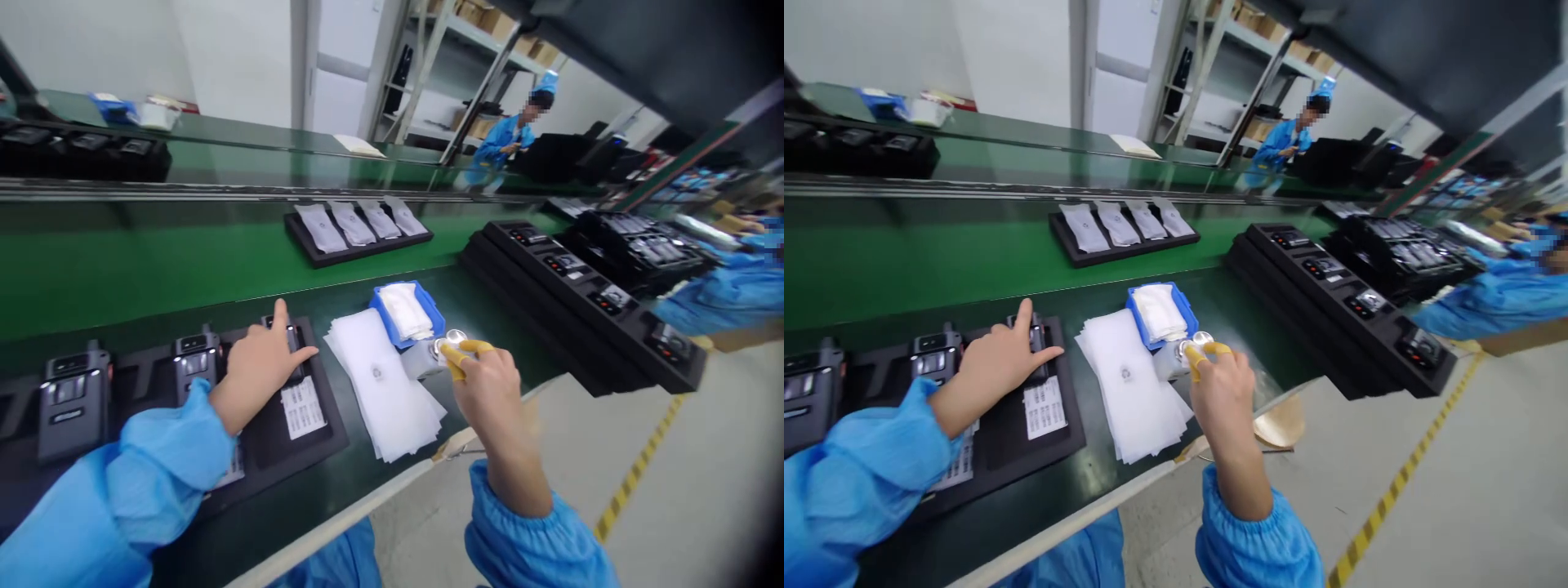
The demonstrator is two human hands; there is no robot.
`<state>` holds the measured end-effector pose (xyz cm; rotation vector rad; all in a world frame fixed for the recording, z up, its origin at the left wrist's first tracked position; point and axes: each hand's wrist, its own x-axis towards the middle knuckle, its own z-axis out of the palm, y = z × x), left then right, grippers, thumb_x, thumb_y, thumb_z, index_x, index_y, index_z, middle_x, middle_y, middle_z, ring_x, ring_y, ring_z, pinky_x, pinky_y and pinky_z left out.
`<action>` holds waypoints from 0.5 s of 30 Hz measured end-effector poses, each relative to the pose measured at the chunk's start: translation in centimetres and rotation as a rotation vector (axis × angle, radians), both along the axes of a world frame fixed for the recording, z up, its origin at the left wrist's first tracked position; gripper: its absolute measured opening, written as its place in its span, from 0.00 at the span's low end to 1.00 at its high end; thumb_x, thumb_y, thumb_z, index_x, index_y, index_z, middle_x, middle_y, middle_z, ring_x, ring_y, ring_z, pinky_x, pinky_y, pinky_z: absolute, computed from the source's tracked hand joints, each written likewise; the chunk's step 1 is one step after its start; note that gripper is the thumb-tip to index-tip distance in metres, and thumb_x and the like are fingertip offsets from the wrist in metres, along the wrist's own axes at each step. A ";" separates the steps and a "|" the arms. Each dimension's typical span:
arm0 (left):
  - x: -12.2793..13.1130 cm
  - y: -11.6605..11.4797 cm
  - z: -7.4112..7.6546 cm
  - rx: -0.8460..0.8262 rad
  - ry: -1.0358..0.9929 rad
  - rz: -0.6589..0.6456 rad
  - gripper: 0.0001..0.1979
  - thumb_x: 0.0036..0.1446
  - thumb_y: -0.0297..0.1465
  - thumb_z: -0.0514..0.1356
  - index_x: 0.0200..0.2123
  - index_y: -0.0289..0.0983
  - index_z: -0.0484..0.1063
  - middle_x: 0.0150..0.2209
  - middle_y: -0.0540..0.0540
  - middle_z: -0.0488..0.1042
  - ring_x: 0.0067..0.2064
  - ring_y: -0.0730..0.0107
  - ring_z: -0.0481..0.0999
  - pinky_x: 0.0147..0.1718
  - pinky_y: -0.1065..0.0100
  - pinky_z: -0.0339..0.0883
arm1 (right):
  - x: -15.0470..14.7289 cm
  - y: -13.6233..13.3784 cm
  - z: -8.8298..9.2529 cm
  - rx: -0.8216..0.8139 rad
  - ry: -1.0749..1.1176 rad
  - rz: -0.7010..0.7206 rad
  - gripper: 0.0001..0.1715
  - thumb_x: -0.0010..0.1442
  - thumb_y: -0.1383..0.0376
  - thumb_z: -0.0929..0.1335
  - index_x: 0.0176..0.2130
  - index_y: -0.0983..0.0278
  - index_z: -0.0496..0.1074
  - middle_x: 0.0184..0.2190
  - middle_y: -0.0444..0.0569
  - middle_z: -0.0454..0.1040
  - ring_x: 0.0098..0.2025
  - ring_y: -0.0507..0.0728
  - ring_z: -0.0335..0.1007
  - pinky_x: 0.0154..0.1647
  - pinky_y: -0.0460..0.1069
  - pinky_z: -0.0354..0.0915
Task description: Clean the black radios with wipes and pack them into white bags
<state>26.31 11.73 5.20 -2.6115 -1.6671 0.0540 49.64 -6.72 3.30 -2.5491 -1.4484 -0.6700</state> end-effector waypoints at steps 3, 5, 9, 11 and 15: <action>0.1 0.1 -0.1 -0.063 -0.073 0.015 0.45 0.55 0.52 0.52 0.66 0.33 0.40 0.39 0.29 0.71 0.34 0.46 0.77 0.30 0.59 0.67 | 1.1 -0.1 -0.8 0.053 -0.087 0.049 0.14 0.48 0.74 0.62 0.24 0.65 0.76 0.26 0.54 0.69 0.31 0.57 0.57 0.27 0.50 0.49; -0.4 0.3 0.0 -0.126 -0.149 0.002 0.45 0.55 0.48 0.53 0.66 0.32 0.37 0.40 0.29 0.71 0.36 0.45 0.77 0.31 0.58 0.67 | 1.5 -0.1 -1.3 0.106 -0.113 0.083 0.13 0.46 0.73 0.62 0.22 0.65 0.75 0.23 0.53 0.67 0.28 0.56 0.56 0.26 0.50 0.48; -2.7 0.0 0.7 -0.245 -0.357 -0.032 0.50 0.51 0.43 0.58 0.66 0.33 0.30 0.44 0.32 0.71 0.41 0.45 0.76 0.36 0.58 0.67 | 1.0 0.0 -0.9 0.189 -0.143 0.110 0.13 0.47 0.71 0.61 0.21 0.63 0.73 0.22 0.52 0.65 0.27 0.57 0.57 0.26 0.51 0.49; -4.4 -0.8 1.1 -0.295 -0.500 -0.067 0.52 0.49 0.40 0.60 0.66 0.33 0.28 0.48 0.33 0.70 0.45 0.46 0.75 0.40 0.57 0.67 | -0.2 0.2 -0.3 0.268 -0.132 0.163 0.13 0.49 0.70 0.61 0.25 0.63 0.74 0.23 0.51 0.64 0.28 0.57 0.58 0.27 0.51 0.52; -7.8 -3.6 1.4 -0.352 -0.724 -0.176 0.45 0.46 0.31 0.59 0.64 0.31 0.41 0.58 0.32 0.61 0.58 0.48 0.64 0.55 0.55 0.59 | -4.4 1.7 1.1 0.382 -0.023 0.445 0.14 0.54 0.70 0.61 0.37 0.63 0.74 0.29 0.51 0.68 0.33 0.59 0.63 0.32 0.53 0.59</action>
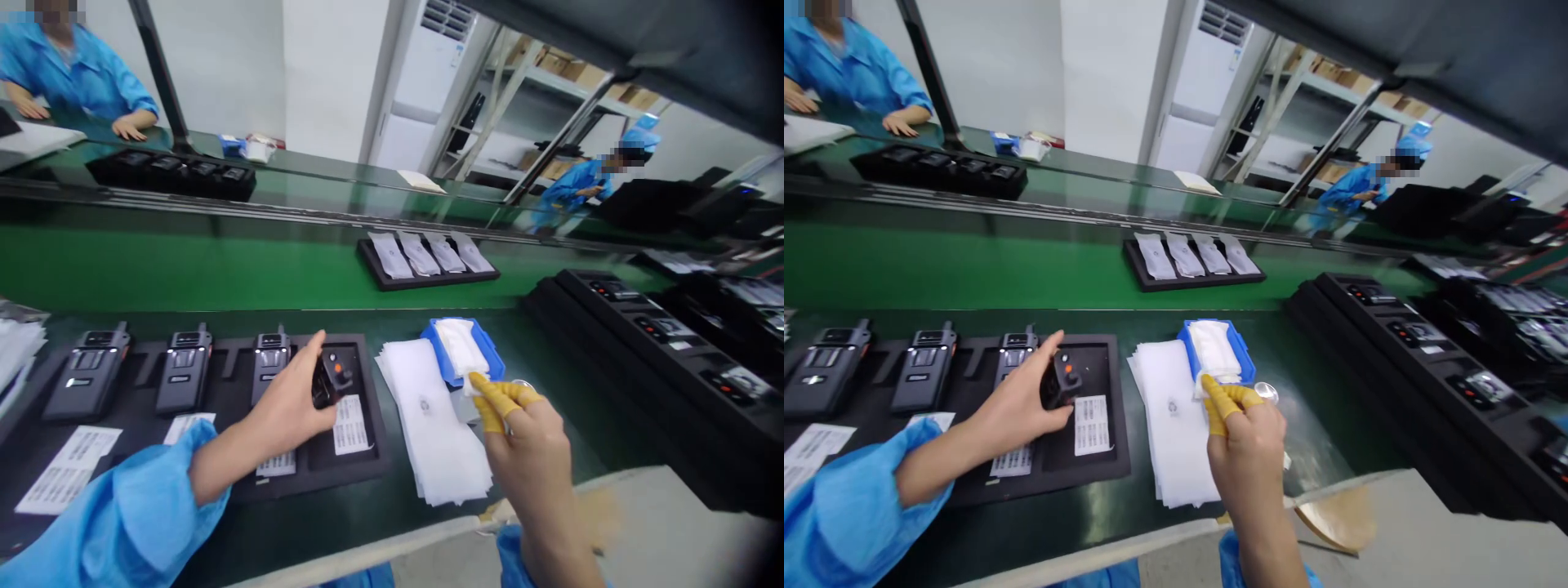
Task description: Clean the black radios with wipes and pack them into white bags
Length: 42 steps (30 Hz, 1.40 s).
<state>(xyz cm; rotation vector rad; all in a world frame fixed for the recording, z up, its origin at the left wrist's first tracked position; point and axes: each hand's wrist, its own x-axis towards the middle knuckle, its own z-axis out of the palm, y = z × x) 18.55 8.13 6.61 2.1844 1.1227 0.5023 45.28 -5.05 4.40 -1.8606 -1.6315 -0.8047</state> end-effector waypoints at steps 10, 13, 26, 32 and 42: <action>-2.3 -3.7 -1.7 -0.095 -0.301 -0.209 0.33 0.33 0.15 0.53 0.47 0.39 0.61 0.49 0.43 0.66 0.52 0.61 0.68 0.52 0.60 0.62 | -9.4 3.0 1.3 -0.043 0.181 0.518 0.27 0.54 0.78 0.61 0.49 0.57 0.69 0.36 0.46 0.70 0.38 0.54 0.65 0.52 0.60 0.55; -2.1 -3.7 -1.7 -0.109 -0.290 -0.202 0.33 0.33 0.15 0.53 0.47 0.39 0.61 0.48 0.44 0.66 0.51 0.60 0.67 0.51 0.59 0.62 | -9.8 2.9 1.1 -0.068 0.186 0.526 0.29 0.54 0.79 0.61 0.50 0.56 0.69 0.36 0.46 0.70 0.38 0.54 0.65 0.53 0.60 0.54; -1.7 -3.8 -1.8 -0.035 -0.154 -0.160 0.33 0.34 0.17 0.54 0.48 0.41 0.60 0.50 0.44 0.68 0.55 0.55 0.65 0.56 0.51 0.51 | -12.1 3.2 0.6 -0.009 0.075 0.592 0.22 0.58 0.77 0.60 0.43 0.55 0.73 0.34 0.42 0.73 0.39 0.52 0.66 0.55 0.58 0.49; -1.3 -4.1 -2.3 0.009 -0.120 -0.129 0.27 0.39 0.23 0.59 0.46 0.42 0.60 0.47 0.45 0.71 0.52 0.57 0.68 0.58 0.48 0.45 | -12.1 3.0 0.5 0.053 -0.018 0.583 0.17 0.58 0.76 0.61 0.38 0.59 0.74 0.32 0.42 0.74 0.41 0.52 0.67 0.57 0.57 0.46; -0.9 -4.0 -2.1 -0.020 -0.120 -0.110 0.27 0.38 0.22 0.59 0.45 0.41 0.61 0.46 0.45 0.71 0.51 0.56 0.69 0.55 0.49 0.50 | -11.9 2.7 0.5 0.057 -0.042 0.546 0.18 0.60 0.75 0.60 0.38 0.58 0.74 0.32 0.40 0.76 0.41 0.51 0.69 0.59 0.57 0.43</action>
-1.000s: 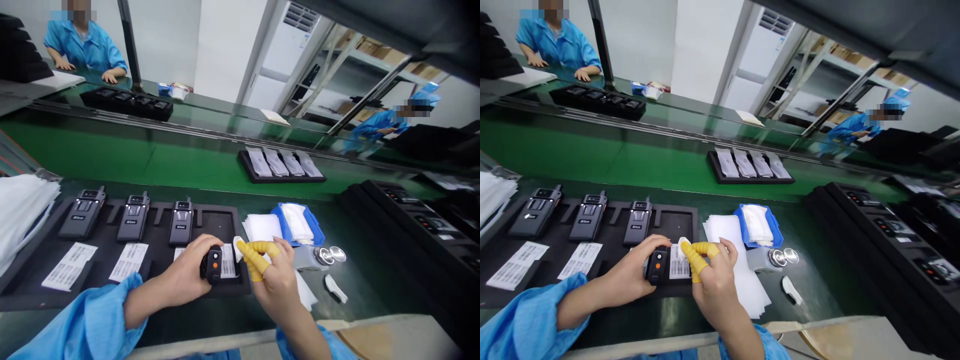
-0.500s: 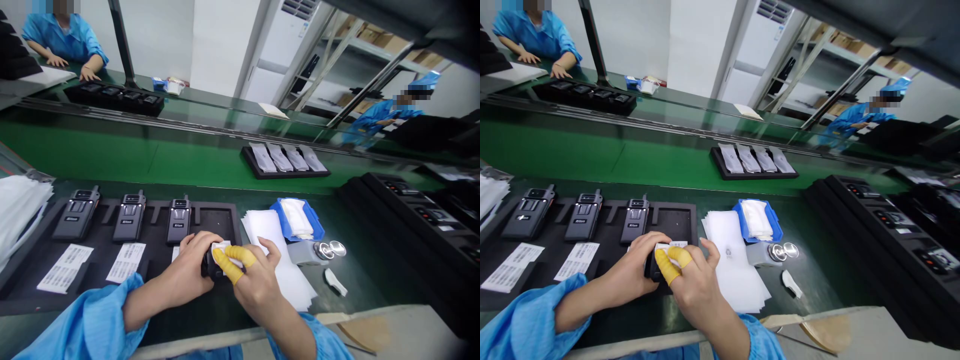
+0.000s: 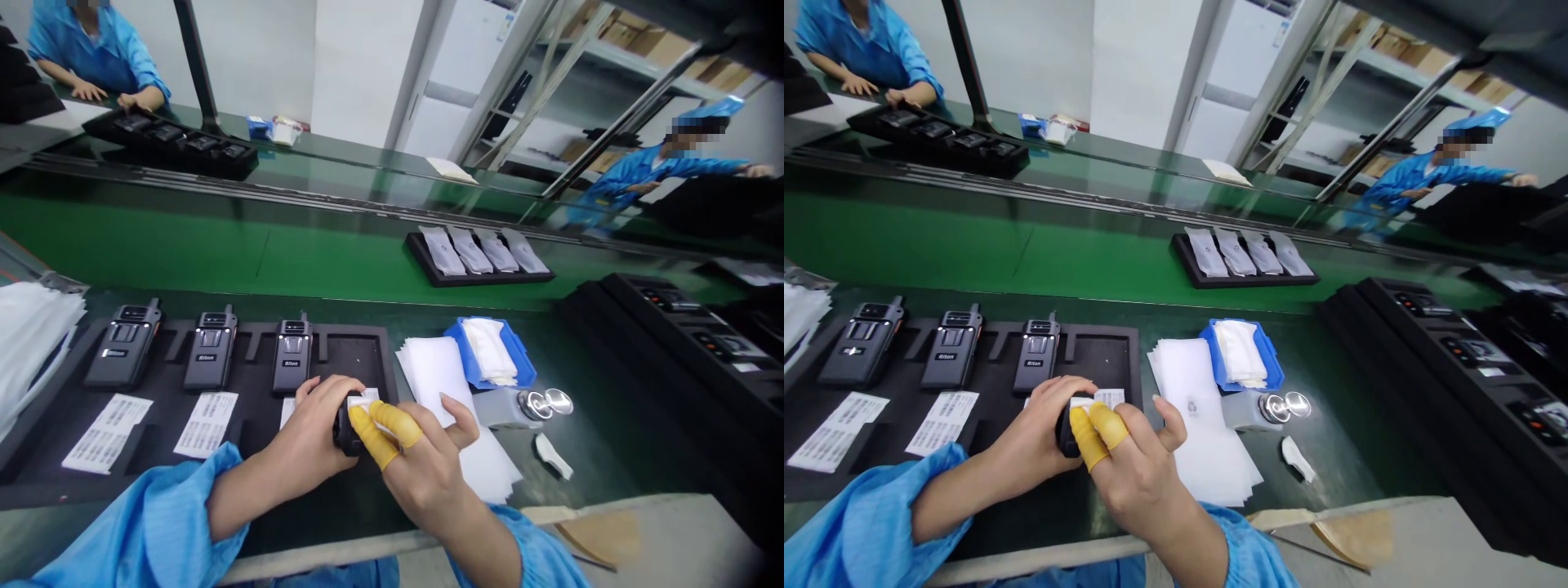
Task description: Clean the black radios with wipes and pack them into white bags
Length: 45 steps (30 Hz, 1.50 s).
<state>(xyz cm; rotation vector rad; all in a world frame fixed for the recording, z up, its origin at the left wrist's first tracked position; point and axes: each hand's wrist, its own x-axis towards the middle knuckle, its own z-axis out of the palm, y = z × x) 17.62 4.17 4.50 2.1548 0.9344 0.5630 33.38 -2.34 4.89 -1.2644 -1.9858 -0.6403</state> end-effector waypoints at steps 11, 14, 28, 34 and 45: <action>-0.1 -0.1 0.2 -0.016 -0.009 -0.003 0.26 0.38 0.22 0.60 0.44 0.40 0.62 0.47 0.44 0.71 0.52 0.54 0.69 0.55 0.49 0.53 | -0.1 0.2 0.6 -0.006 -0.008 0.046 0.18 0.60 0.75 0.59 0.37 0.59 0.74 0.32 0.40 0.77 0.41 0.50 0.69 0.60 0.57 0.40; -0.1 0.0 0.3 -0.012 -0.008 0.015 0.25 0.37 0.21 0.59 0.43 0.40 0.63 0.46 0.44 0.72 0.51 0.53 0.70 0.54 0.50 0.55 | 0.0 0.3 0.3 -0.012 -0.009 0.010 0.19 0.60 0.76 0.59 0.39 0.59 0.74 0.32 0.40 0.77 0.42 0.50 0.68 0.59 0.57 0.39; -0.3 0.0 0.1 0.018 -0.039 0.037 0.24 0.38 0.21 0.60 0.42 0.41 0.63 0.44 0.46 0.72 0.48 0.57 0.71 0.49 0.54 0.60 | -0.2 0.8 0.5 -0.001 0.018 0.003 0.19 0.59 0.76 0.59 0.38 0.59 0.74 0.32 0.41 0.75 0.40 0.50 0.67 0.58 0.57 0.41; -0.3 0.0 -0.1 -0.012 -0.091 0.024 0.26 0.39 0.21 0.61 0.44 0.41 0.61 0.45 0.46 0.70 0.47 0.60 0.70 0.49 0.57 0.61 | -0.4 0.5 0.8 0.004 -0.018 0.027 0.16 0.60 0.75 0.60 0.33 0.60 0.74 0.31 0.39 0.76 0.41 0.50 0.68 0.58 0.56 0.40; -0.4 0.1 0.3 -0.026 -0.073 0.048 0.25 0.39 0.20 0.61 0.43 0.41 0.62 0.43 0.49 0.70 0.46 0.61 0.70 0.47 0.58 0.62 | 0.9 0.7 0.2 0.000 0.008 -0.116 0.21 0.55 0.79 0.60 0.37 0.58 0.74 0.31 0.41 0.74 0.39 0.50 0.68 0.57 0.57 0.43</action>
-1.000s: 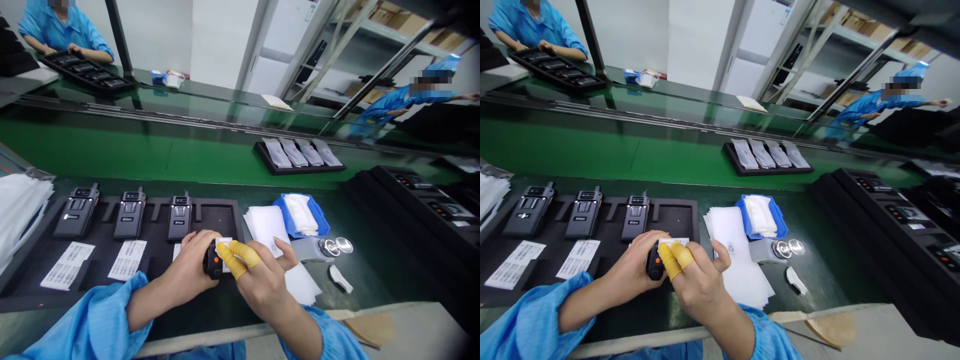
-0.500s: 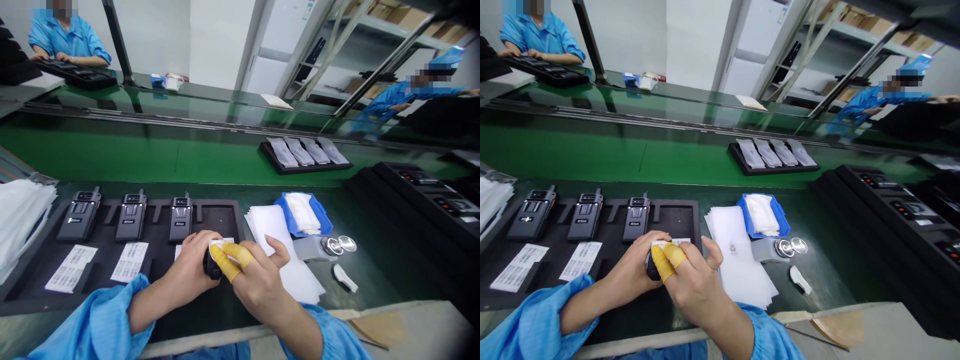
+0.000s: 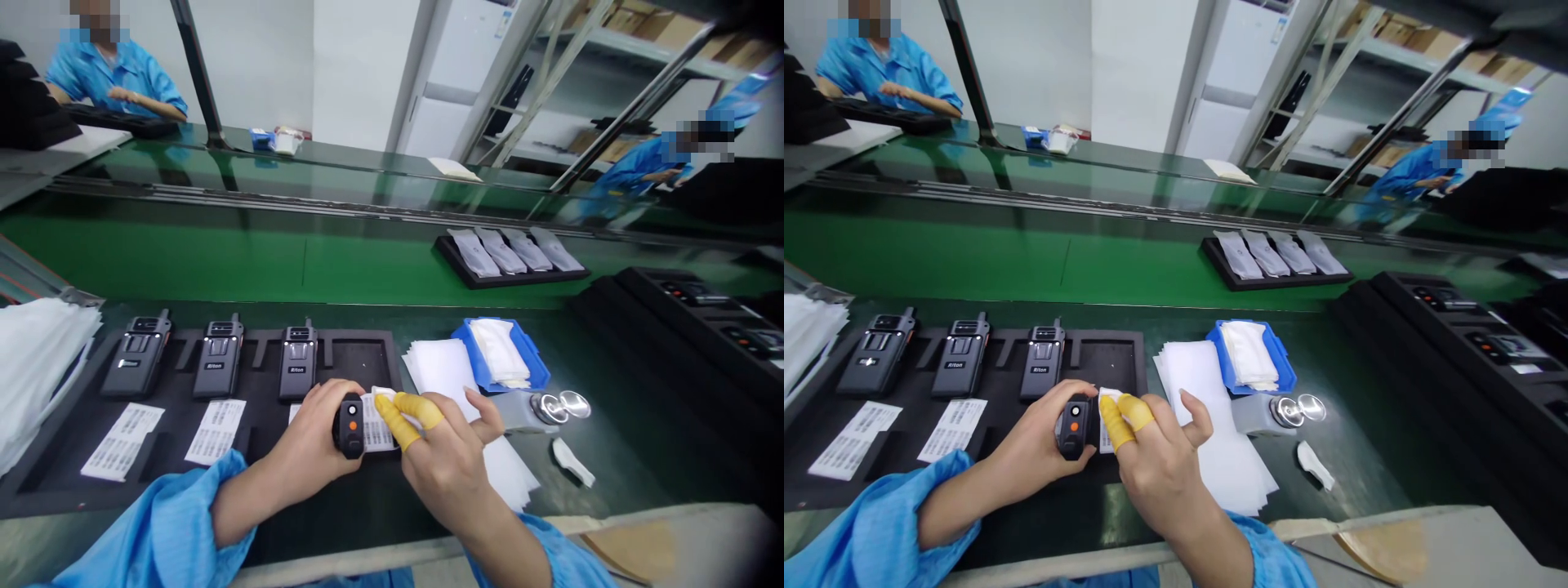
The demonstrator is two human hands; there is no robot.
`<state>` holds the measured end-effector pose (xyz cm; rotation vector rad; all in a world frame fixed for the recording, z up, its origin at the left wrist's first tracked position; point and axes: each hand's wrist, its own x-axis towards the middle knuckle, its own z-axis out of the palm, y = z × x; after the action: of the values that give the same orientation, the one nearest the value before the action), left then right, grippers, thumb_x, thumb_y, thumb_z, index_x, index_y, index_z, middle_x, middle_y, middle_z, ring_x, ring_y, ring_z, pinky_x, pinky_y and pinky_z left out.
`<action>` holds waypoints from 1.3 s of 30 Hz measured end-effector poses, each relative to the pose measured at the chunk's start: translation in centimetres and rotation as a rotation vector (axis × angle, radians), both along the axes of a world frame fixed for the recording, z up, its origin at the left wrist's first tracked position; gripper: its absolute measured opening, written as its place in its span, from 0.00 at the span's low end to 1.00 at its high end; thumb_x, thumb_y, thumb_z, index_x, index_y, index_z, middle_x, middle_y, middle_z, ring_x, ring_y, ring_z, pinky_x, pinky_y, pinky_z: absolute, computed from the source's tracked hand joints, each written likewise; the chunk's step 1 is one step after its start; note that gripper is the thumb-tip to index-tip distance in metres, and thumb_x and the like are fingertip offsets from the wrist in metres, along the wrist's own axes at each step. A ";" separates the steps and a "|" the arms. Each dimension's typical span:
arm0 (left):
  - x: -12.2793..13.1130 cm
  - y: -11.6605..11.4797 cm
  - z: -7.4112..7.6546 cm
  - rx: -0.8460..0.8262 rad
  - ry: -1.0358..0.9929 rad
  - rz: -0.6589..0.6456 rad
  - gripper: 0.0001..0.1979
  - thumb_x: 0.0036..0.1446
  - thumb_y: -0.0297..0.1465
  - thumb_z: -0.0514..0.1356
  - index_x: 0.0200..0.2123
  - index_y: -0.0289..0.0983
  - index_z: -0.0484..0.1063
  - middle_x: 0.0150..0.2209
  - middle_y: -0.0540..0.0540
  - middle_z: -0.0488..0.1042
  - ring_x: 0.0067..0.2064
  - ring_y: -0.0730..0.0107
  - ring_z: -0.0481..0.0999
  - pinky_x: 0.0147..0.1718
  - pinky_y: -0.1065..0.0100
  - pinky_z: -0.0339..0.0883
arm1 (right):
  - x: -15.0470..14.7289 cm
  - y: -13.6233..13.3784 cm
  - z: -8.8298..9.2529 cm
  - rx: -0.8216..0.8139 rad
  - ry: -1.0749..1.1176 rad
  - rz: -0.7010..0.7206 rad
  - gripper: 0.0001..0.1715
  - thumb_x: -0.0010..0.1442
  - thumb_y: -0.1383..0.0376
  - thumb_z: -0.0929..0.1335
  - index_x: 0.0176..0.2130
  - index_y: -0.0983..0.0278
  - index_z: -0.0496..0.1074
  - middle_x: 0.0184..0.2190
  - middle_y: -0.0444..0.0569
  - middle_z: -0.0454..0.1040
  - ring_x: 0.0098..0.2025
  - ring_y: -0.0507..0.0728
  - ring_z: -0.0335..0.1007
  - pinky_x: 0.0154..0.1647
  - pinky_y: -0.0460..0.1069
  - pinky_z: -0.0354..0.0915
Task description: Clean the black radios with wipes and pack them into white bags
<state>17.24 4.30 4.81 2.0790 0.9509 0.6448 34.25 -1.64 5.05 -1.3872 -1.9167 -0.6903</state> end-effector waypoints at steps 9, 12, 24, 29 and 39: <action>0.0 0.0 -0.2 -0.008 -0.010 -0.010 0.26 0.39 0.20 0.61 0.44 0.41 0.61 0.44 0.47 0.70 0.47 0.60 0.69 0.48 0.56 0.62 | -0.8 0.1 0.7 0.021 0.046 0.043 0.22 0.54 0.80 0.59 0.36 0.59 0.74 0.30 0.42 0.74 0.39 0.51 0.67 0.56 0.58 0.44; -0.1 0.0 -0.3 -0.018 -0.025 -0.028 0.27 0.39 0.19 0.62 0.45 0.41 0.61 0.45 0.46 0.69 0.47 0.60 0.69 0.48 0.57 0.63 | -1.3 0.3 0.6 -0.029 0.028 0.141 0.18 0.58 0.77 0.60 0.37 0.59 0.74 0.32 0.40 0.75 0.41 0.51 0.67 0.58 0.57 0.41; 0.3 -0.3 -0.1 0.017 -0.063 0.030 0.20 0.44 0.25 0.63 0.41 0.40 0.63 0.43 0.47 0.70 0.44 0.61 0.71 0.44 0.61 0.66 | -3.5 -0.1 0.2 0.088 0.017 -0.059 0.18 0.56 0.79 0.58 0.28 0.63 0.71 0.27 0.42 0.74 0.38 0.51 0.69 0.54 0.57 0.47; 0.5 -0.5 -0.3 0.029 -0.077 0.048 0.21 0.43 0.24 0.63 0.42 0.40 0.63 0.43 0.45 0.69 0.46 0.61 0.71 0.46 0.60 0.66 | -4.5 -0.6 0.3 0.099 0.047 -0.130 0.16 0.54 0.80 0.60 0.25 0.64 0.68 0.25 0.44 0.73 0.37 0.53 0.69 0.51 0.58 0.50; 0.6 -0.8 -0.5 0.046 -0.076 0.046 0.21 0.43 0.22 0.61 0.42 0.39 0.62 0.44 0.44 0.68 0.47 0.61 0.70 0.46 0.60 0.67 | -5.3 -1.4 0.6 0.060 0.070 -0.193 0.16 0.55 0.80 0.60 0.23 0.65 0.66 0.24 0.46 0.72 0.36 0.54 0.69 0.49 0.58 0.51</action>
<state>17.89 3.49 4.30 2.0630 0.9508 0.7705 28.91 -3.00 5.68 -1.5518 -1.7094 -0.7736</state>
